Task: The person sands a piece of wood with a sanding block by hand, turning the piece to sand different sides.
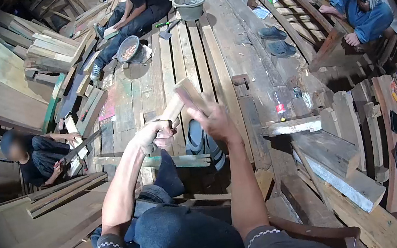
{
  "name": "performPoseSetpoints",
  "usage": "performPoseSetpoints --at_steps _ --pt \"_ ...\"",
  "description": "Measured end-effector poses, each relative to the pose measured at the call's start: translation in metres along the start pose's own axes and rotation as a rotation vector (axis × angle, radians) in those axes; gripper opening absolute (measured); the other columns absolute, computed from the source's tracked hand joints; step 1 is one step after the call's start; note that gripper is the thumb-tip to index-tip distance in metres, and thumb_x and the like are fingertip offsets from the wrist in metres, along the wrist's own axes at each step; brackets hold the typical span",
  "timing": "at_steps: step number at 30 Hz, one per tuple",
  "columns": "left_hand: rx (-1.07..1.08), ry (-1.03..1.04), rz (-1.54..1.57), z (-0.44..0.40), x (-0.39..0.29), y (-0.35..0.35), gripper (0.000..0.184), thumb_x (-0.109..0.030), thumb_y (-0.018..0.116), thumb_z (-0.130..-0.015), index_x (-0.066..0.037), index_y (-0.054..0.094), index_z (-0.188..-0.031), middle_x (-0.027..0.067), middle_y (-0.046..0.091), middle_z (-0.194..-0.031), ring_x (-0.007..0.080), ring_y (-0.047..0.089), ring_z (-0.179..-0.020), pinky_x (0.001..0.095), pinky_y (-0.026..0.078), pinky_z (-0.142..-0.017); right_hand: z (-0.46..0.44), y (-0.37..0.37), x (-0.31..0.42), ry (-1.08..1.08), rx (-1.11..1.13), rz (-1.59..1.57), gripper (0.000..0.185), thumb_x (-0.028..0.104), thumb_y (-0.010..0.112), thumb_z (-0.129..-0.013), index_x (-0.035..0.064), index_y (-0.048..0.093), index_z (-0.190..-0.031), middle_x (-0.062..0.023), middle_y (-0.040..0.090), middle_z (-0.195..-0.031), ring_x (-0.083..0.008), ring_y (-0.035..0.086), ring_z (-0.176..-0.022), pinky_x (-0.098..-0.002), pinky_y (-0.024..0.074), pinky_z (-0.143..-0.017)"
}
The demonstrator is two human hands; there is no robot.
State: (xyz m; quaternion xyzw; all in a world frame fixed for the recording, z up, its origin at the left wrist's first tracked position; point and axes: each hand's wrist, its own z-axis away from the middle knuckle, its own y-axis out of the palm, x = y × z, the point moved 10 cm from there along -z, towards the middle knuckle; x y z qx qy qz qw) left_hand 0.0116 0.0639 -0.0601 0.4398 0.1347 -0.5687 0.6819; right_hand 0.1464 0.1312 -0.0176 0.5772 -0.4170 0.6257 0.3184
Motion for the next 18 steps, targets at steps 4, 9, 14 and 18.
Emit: performPoseSetpoints --at_steps 4,9,14,18 --pt "0.068 0.019 -0.011 0.002 -0.004 0.012 0.012 -0.002 0.056 -0.071 -0.006 0.048 -0.079 -0.0046 0.036 -0.055 0.0044 0.026 -0.037 0.0220 0.019 -0.035 -0.003 -0.006 -0.007 -0.055 -0.056 -0.016 0.042 0.029 0.065 -0.089 0.0001 0.062 -0.120 -0.0161 0.068 -0.095 -0.0230 0.063 -0.085 -0.0348 0.0483 -0.079" --pt "-0.031 0.007 0.013 0.000 -0.005 -0.005 0.015 -0.001 0.055 -0.071 -0.007 0.047 -0.081 -0.0048 0.035 -0.058 0.0037 0.027 -0.039 0.0199 0.018 -0.034 0.004 0.006 0.012 -0.127 0.029 0.157 0.037 0.026 0.067 -0.090 0.0002 0.061 -0.116 -0.0130 0.069 -0.095 -0.0201 0.063 -0.089 -0.0341 0.0485 -0.083" --pt "-0.054 -0.020 -0.011 -0.007 0.005 -0.010 0.015 0.001 0.054 -0.071 -0.008 0.048 -0.082 -0.0051 0.038 -0.062 0.0025 0.027 -0.040 0.0194 0.019 -0.034 -0.002 -0.045 -0.046 0.040 -0.289 0.314 0.053 0.036 0.064 -0.089 0.0002 0.057 -0.128 -0.0274 0.066 -0.109 -0.0381 0.064 -0.105 -0.0398 0.0486 -0.090" --pt "-0.094 0.069 0.059 -0.013 -0.002 -0.028 0.009 -0.008 0.058 -0.080 -0.008 0.051 -0.084 -0.0054 0.039 -0.062 0.0029 0.032 -0.043 0.0187 0.020 -0.036 0.000 -0.038 -0.030 0.140 -0.293 0.135 0.052 0.034 0.063 -0.090 -0.0014 0.057 -0.128 -0.0266 0.064 -0.116 -0.0379 0.062 -0.111 -0.0406 0.0466 -0.095"
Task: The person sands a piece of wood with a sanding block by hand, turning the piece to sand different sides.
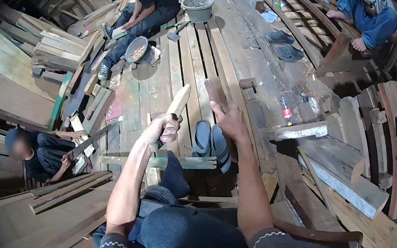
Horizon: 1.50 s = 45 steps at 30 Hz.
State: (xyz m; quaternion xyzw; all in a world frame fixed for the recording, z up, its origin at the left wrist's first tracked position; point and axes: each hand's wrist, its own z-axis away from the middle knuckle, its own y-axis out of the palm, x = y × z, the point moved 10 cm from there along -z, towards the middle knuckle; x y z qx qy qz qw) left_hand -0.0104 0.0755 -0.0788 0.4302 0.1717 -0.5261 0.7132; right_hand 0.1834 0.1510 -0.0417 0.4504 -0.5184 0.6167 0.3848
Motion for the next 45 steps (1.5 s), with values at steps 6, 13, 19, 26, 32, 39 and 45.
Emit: performPoseSetpoints --at_steps 6,13,19,26,32,39,45 --pt "-0.012 0.262 -0.013 0.005 -0.031 0.018 0.027 -0.036 0.055 -0.095 -0.009 0.055 -0.093 -0.0007 0.051 -0.070 0.0109 0.047 -0.059 0.0279 0.040 -0.059 -0.009 0.002 -0.016 -0.080 -0.017 -0.038 0.053 0.034 0.063 -0.090 -0.0037 0.057 -0.126 -0.0270 0.065 -0.115 -0.0366 0.062 -0.112 -0.0403 0.0457 -0.096" --pt "-0.076 0.419 0.081 0.008 -0.043 0.012 0.039 -0.042 0.052 -0.099 -0.009 0.056 -0.118 0.0005 0.055 -0.089 0.0144 0.053 -0.081 0.0283 0.043 -0.074 -0.002 0.003 -0.001 -0.032 0.033 -0.045 0.048 0.032 0.063 -0.089 -0.0015 0.059 -0.123 -0.0259 0.067 -0.110 -0.0348 0.063 -0.108 -0.0393 0.0466 -0.093" --pt "-0.055 0.597 -0.052 0.013 -0.051 0.015 0.045 -0.036 0.058 -0.098 -0.006 0.053 -0.131 -0.0017 0.054 -0.097 0.0096 0.050 -0.086 0.0269 0.042 -0.078 0.005 0.010 0.012 -0.062 0.062 -0.195 0.040 0.032 0.064 -0.090 0.0008 0.061 -0.115 -0.0035 0.060 -0.076 -0.0114 0.055 -0.061 -0.0298 0.0464 -0.056" --pt "-0.154 0.644 -0.253 0.023 -0.058 0.025 0.044 -0.025 0.069 -0.092 -0.005 0.056 -0.129 0.0005 0.061 -0.101 0.0092 0.054 -0.089 0.0261 0.045 -0.078 0.013 0.025 0.019 0.030 0.289 -0.293 0.034 0.035 0.068 -0.086 0.0029 0.062 -0.098 0.0005 0.058 -0.059 -0.0075 0.054 -0.061 -0.0247 0.0412 -0.057" --pt "-0.030 0.811 -0.600 0.036 -0.069 0.057 0.045 -0.017 0.073 -0.087 -0.003 0.058 -0.127 0.0062 0.065 -0.115 0.0149 0.058 -0.109 0.0298 0.045 -0.096 0.011 0.021 0.019 0.016 0.315 -0.380 0.047 0.036 0.072 -0.083 0.0037 0.058 -0.114 -0.0049 0.066 -0.070 -0.0087 0.056 -0.060 -0.0233 0.0445 -0.049" --pt "0.037 0.768 -0.728 0.035 -0.061 0.068 0.046 -0.010 0.073 -0.086 -0.002 0.057 -0.128 0.0101 0.063 -0.123 0.0166 0.059 -0.113 0.0308 0.047 -0.099 0.008 0.015 -0.004 0.112 0.220 -0.502 0.047 0.035 0.077 -0.080 0.0023 0.061 -0.110 -0.0026 0.061 -0.077 -0.0084 0.056 -0.057 -0.0253 0.0433 -0.043" --pt "0.088 0.735 -0.695 0.036 -0.056 0.076 0.049 -0.015 0.073 -0.087 -0.001 0.056 -0.130 0.0112 0.059 -0.130 0.0182 0.057 -0.117 0.0324 0.046 -0.100 0.007 0.011 0.000 0.077 0.180 -0.547 0.047 0.032 0.080 -0.077 0.0046 0.061 -0.110 -0.0007 0.058 -0.076 -0.0081 0.054 -0.053 -0.0255 0.0427 -0.041"
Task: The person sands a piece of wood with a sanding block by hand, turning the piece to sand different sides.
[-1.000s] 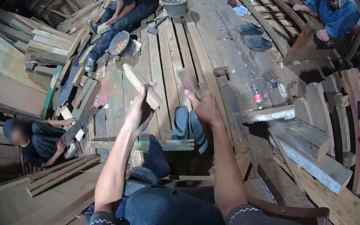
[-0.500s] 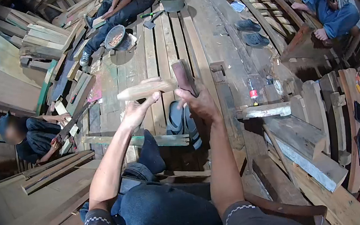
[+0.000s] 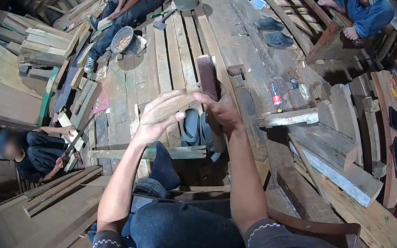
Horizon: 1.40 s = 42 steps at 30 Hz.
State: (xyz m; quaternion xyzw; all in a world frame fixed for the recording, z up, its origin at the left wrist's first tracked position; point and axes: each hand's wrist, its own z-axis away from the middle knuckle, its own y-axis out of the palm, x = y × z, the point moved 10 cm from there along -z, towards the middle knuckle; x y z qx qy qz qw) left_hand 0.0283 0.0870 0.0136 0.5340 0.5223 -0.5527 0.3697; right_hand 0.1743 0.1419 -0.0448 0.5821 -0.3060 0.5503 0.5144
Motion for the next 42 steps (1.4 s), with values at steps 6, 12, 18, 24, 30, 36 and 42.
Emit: performPoseSetpoints --at_steps 6,12,18,24,30,36,42 --pt "0.028 0.053 0.067 0.001 -0.008 0.000 0.055 -0.022 0.070 -0.089 0.002 0.052 -0.134 0.0140 0.056 -0.136 0.0212 0.054 -0.122 0.0343 0.041 -0.105 -0.004 -0.018 -0.012 0.033 -0.110 -0.107 0.046 0.028 0.081 -0.075 0.0050 0.061 -0.110 -0.0002 0.058 -0.080 -0.0084 0.053 -0.055 -0.0247 0.0459 -0.042" --pt "0.039 0.020 0.074 0.001 -0.001 -0.001 0.056 -0.019 0.068 -0.090 0.001 0.049 -0.138 0.0136 0.054 -0.138 0.0211 0.052 -0.126 0.0353 0.038 -0.107 -0.001 -0.020 -0.001 -0.023 -0.148 -0.119 0.045 0.027 0.082 -0.074 0.0056 0.062 -0.109 -0.0005 0.057 -0.079 -0.0087 0.053 -0.056 -0.0247 0.0462 -0.042" --pt "0.060 0.070 0.057 0.002 -0.002 -0.001 0.054 -0.017 0.062 -0.094 -0.001 0.045 -0.142 0.0125 0.052 -0.141 0.0192 0.049 -0.128 0.0331 0.037 -0.107 -0.001 -0.019 0.006 -0.094 -0.144 -0.174 0.045 0.027 0.082 -0.074 0.0054 0.062 -0.107 -0.0010 0.056 -0.076 -0.0081 0.053 -0.054 -0.0246 0.0456 -0.042" --pt "0.115 -0.005 0.091 0.004 0.002 0.004 0.058 -0.016 0.061 -0.095 -0.001 0.039 -0.146 0.0113 0.047 -0.145 0.0188 0.045 -0.132 0.0326 0.035 -0.109 0.000 -0.019 0.008 -0.076 -0.131 -0.161 0.051 0.020 0.076 -0.078 0.0036 0.053 -0.121 -0.0019 0.056 -0.083 -0.0087 0.055 -0.050 -0.0232 0.0471 -0.042" --pt "0.146 -0.112 0.119 0.003 0.016 0.011 0.060 -0.022 0.061 -0.097 -0.001 0.036 -0.147 0.0127 0.058 -0.132 0.0151 0.059 -0.101 0.0312 0.045 -0.095 0.000 -0.022 0.013 -0.111 -0.181 -0.198 0.039 0.023 0.078 -0.078 0.0041 0.059 -0.106 0.0009 0.054 -0.067 -0.0093 0.051 -0.045 -0.0242 0.0469 -0.039" --pt "0.223 -0.176 0.093 0.004 0.024 0.020 0.049 -0.036 0.053 -0.101 0.002 0.051 -0.132 0.0049 0.069 -0.091 0.0117 0.059 -0.088 0.0271 0.046 -0.081 -0.007 -0.035 -0.006 -0.035 -0.252 -0.151 0.034 0.017 0.075 -0.080 0.0055 0.060 -0.108 0.0003 0.055 -0.066 -0.0086 0.052 -0.046 -0.0224 0.0446 -0.039" --pt "0.255 -0.254 -0.009 0.005 0.045 0.012 0.042 -0.038 0.051 -0.101 0.001 0.061 -0.111 0.0057 0.070 -0.079 0.0111 0.062 -0.081 0.0289 0.047 -0.085 -0.008 -0.046 -0.012 -0.061 -0.345 -0.238 0.043 0.019 0.081 -0.075 0.0010 0.057 -0.106 -0.0027 0.055 -0.068 -0.0117 0.050 -0.042 -0.0264 0.0463 -0.037"
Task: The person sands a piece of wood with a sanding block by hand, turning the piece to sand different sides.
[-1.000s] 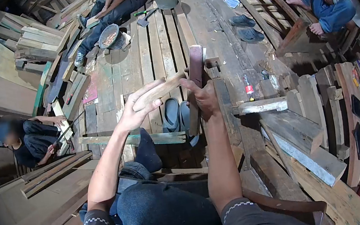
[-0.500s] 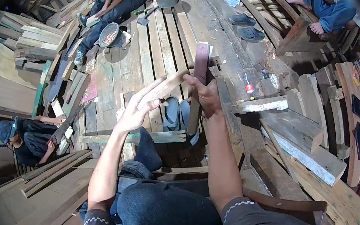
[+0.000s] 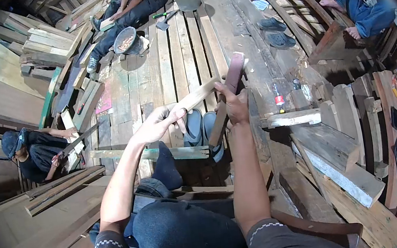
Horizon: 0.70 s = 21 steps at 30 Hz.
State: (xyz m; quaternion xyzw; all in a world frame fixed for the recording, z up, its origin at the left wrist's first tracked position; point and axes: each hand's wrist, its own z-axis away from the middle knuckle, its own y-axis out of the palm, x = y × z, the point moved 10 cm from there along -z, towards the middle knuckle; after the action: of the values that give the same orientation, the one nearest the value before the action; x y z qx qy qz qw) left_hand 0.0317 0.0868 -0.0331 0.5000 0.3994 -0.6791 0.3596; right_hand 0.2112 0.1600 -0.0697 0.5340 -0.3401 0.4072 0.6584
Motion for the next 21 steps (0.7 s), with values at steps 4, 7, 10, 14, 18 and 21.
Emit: performPoseSetpoints --at_steps 4,7,10,14,18,21 --pt "-0.023 -0.053 -0.050 0.003 -0.001 -0.004 0.049 -0.042 0.047 -0.102 0.004 0.064 -0.101 0.0065 0.066 -0.075 0.0134 0.060 -0.084 0.0296 0.044 -0.087 0.001 0.003 0.005 -0.022 0.018 -0.039 0.047 0.021 0.081 -0.074 0.0021 0.056 -0.110 -0.0020 0.052 -0.068 -0.0114 0.049 -0.043 -0.0261 0.0437 -0.037" --pt "-0.014 -0.032 -0.063 0.005 0.000 -0.007 0.056 -0.048 0.042 -0.102 0.003 0.065 -0.098 0.0066 0.064 -0.068 0.0151 0.061 -0.080 0.0302 0.046 -0.084 0.003 -0.003 0.002 0.029 -0.021 -0.007 0.047 0.020 0.080 -0.075 0.0044 0.056 -0.113 -0.0013 0.051 -0.066 -0.0114 0.049 -0.043 -0.0261 0.0430 -0.037" --pt "-0.036 -0.101 0.122 0.004 0.007 -0.010 0.062 -0.050 0.036 -0.103 0.002 0.067 -0.091 0.0061 0.059 -0.061 0.0175 0.061 -0.076 0.0314 0.047 -0.080 0.002 -0.001 0.006 0.004 0.005 -0.039 0.049 0.019 0.079 -0.076 0.0066 0.056 -0.116 -0.0014 0.051 -0.066 -0.0117 0.049 -0.043 -0.0259 0.0435 -0.038" --pt "-0.079 -0.145 0.188 0.006 0.013 -0.015 0.061 -0.051 0.032 -0.104 0.000 0.065 -0.098 0.0023 0.055 -0.062 0.0120 0.051 -0.062 0.0267 0.037 -0.064 0.003 -0.001 0.003 0.044 0.022 -0.109 0.047 0.020 0.078 -0.078 0.0088 0.055 -0.118 -0.0012 0.052 -0.066 -0.0115 0.049 -0.042 -0.0253 0.0440 -0.038" --pt "-0.114 -0.195 0.420 0.008 0.010 -0.007 0.053 -0.047 0.038 -0.103 -0.006 0.055 -0.074 0.0026 0.046 -0.055 0.0183 0.053 -0.065 0.0321 0.046 -0.075 0.004 0.003 0.005 0.033 0.060 -0.175 0.033 0.018 0.076 -0.081 0.0105 0.056 -0.106 -0.0010 0.055 -0.062 -0.0115 0.051 -0.042 -0.0238 0.0436 -0.038" --pt "-0.017 -0.138 0.465 0.008 0.002 -0.002 0.052 -0.050 0.043 -0.101 -0.010 0.046 -0.068 0.0011 0.042 -0.056 0.0166 0.050 -0.062 0.0327 0.045 -0.073 0.006 0.004 0.005 0.056 0.085 -0.195 0.026 0.017 0.075 -0.082 0.0103 0.056 -0.098 -0.0009 0.054 -0.059 -0.0125 0.051 -0.041 -0.0245 0.0426 -0.038"
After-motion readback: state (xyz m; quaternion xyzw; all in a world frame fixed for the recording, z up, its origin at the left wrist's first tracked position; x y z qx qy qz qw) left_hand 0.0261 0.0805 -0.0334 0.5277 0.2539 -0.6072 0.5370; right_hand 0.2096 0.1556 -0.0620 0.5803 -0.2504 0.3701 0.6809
